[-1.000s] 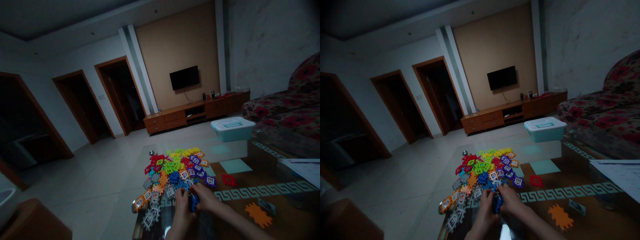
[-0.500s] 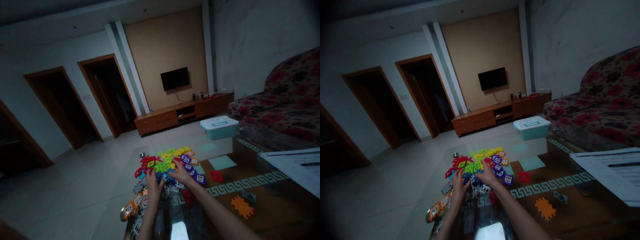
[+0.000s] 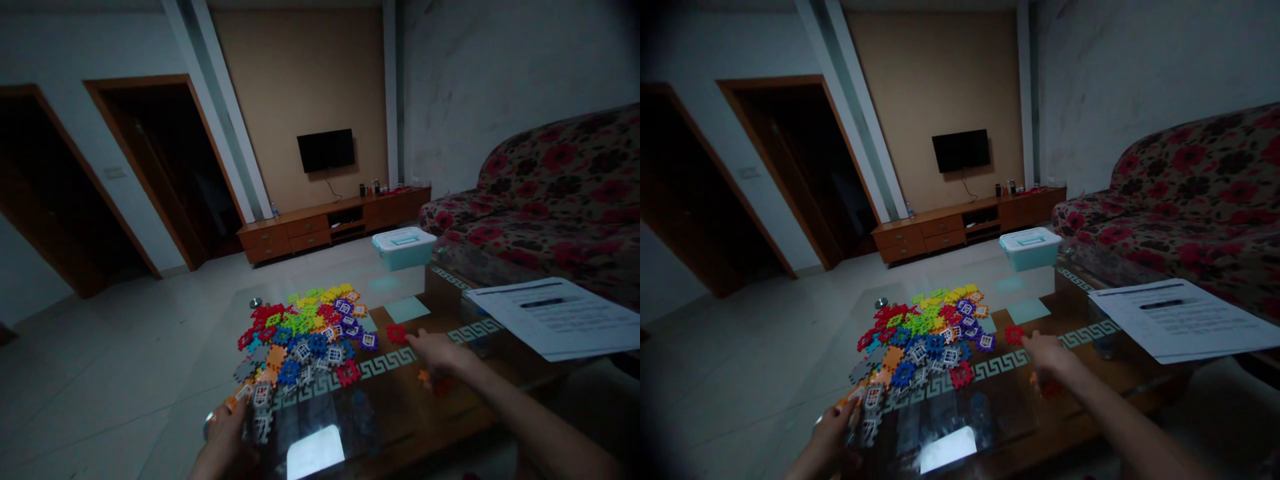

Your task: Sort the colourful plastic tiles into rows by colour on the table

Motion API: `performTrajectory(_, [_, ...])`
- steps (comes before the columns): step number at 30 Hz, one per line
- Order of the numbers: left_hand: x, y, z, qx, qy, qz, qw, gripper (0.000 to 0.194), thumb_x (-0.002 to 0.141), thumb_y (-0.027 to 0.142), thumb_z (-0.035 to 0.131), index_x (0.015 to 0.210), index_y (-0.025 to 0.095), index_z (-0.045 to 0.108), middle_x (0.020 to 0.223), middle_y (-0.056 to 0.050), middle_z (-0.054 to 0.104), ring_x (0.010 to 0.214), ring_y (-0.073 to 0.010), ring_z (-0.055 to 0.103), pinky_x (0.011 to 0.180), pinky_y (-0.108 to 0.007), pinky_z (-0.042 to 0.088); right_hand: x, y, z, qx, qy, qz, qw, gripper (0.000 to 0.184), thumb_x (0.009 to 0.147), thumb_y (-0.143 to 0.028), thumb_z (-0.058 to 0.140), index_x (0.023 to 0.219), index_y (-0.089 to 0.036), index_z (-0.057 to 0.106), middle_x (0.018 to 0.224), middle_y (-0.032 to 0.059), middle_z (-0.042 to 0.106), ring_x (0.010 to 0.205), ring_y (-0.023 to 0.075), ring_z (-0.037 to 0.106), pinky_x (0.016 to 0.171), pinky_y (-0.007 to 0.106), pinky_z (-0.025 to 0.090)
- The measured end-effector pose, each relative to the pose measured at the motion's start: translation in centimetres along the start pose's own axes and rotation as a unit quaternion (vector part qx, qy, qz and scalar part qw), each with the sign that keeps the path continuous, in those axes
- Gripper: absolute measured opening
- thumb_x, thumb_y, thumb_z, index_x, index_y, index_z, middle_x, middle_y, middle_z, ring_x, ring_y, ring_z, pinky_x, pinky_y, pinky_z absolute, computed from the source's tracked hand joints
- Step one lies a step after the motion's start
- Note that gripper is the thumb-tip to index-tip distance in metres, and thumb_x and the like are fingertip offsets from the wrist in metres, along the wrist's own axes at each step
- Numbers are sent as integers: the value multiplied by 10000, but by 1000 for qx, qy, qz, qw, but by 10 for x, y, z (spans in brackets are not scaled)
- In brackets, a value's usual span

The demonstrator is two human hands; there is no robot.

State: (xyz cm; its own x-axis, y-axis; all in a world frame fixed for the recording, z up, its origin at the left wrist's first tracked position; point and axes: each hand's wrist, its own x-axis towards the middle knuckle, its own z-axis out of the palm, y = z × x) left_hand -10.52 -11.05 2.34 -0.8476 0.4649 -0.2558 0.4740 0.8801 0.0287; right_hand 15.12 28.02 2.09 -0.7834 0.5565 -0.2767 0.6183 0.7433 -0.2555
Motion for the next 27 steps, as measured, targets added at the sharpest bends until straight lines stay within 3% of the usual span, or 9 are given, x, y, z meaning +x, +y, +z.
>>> performTrajectory(3, [-2, 15, -1, -17, -8, 3, 1000, 924, 525, 100, 653, 1411, 112, 393, 1340, -186, 523, 1242, -296, 540, 1031, -316, 391, 15, 19, 16, 34, -15, 12, 999, 1154, 377, -304, 914, 1436, -269, 456, 1278, 136, 526, 1137, 372, 606, 912, 434, 487])
performTrajectory(5, [-2, 30, -1, -48, -3, 24, 999, 888, 545, 103, 623, 1404, 139, 400, 1333, -164, 530, 1233, -276, 541, 1024, -310, 398, 31, 15, 22, 79, -5, -20, 997, 1185, 389, -256, 901, 1468, -277, 410, 1291, 113, 501, 1156, 338, 591, 950, 405, 469])
performTrajectory(10, [4, 65, 1, -109, 16, 72, 991, 882, 544, 125, 622, 1403, 165, 423, 1377, -128, 474, 1279, -247, 487, 1058, -261, 370, 65, -36, 28, 153, 14, -109, 982, 979, 451, -136, 868, 1366, -217, 530, 1218, 94, 530, 1183, 297, 533, 1006, 366, 426])
performTrajectory(13, [12, 79, 10, -113, 44, 84, 989, 860, 531, 101, 618, 1376, 150, 464, 1359, -135, 472, 1302, -264, 460, 1098, -293, 340, 74, -72, 38, 173, 31, -153, 972, 809, 526, -115, 824, 1297, -163, 582, 1208, 116, 535, 1137, 282, 541, 980, 357, 440])
performTrajectory(17, [23, 83, 27, -132, 70, 102, 983, 854, 536, 80, 627, 1372, 155, 465, 1338, -132, 473, 1301, -276, 469, 1118, -343, 342, 83, -113, 55, 213, 77, -178, 958, 594, 633, -98, 734, 1214, -155, 626, 1198, 128, 548, 1086, 262, 552, 941, 368, 457])
performTrajectory(21, [28, 78, 38, -184, 160, 99, 965, 726, 618, 64, 597, 1329, 166, 492, 1404, -140, 415, 1372, -292, 414, 1133, -398, 354, 90, -150, 66, 263, 111, -234, 929, 590, 666, -43, 670, 1233, -196, 616, 1134, 92, 583, 1023, 236, 569, 887, 357, 476])
performTrajectory(24, [26, 72, 35, -179, 224, 97, 953, 608, 695, 34, 534, 1288, 165, 519, 1418, -144, 407, 1378, -287, 409, 1130, -434, 371, 87, -170, 65, 279, 127, -291, 906, 585, 670, -39, 665, 1227, -213, 615, 1143, 75, 582, 1050, 229, 568, 919, 357, 467])
performTrajectory(27, [18, 72, 26, -159, 258, 97, 948, 515, 758, 50, 503, 1260, 155, 548, 1406, -157, 429, 1360, -300, 421, 1124, -460, 376, 72, -172, 55, 240, 135, -300, 913, 497, 700, -58, 665, 1174, -206, 641, 1181, 94, 585, 1125, 244, 550, 970, 369, 444])
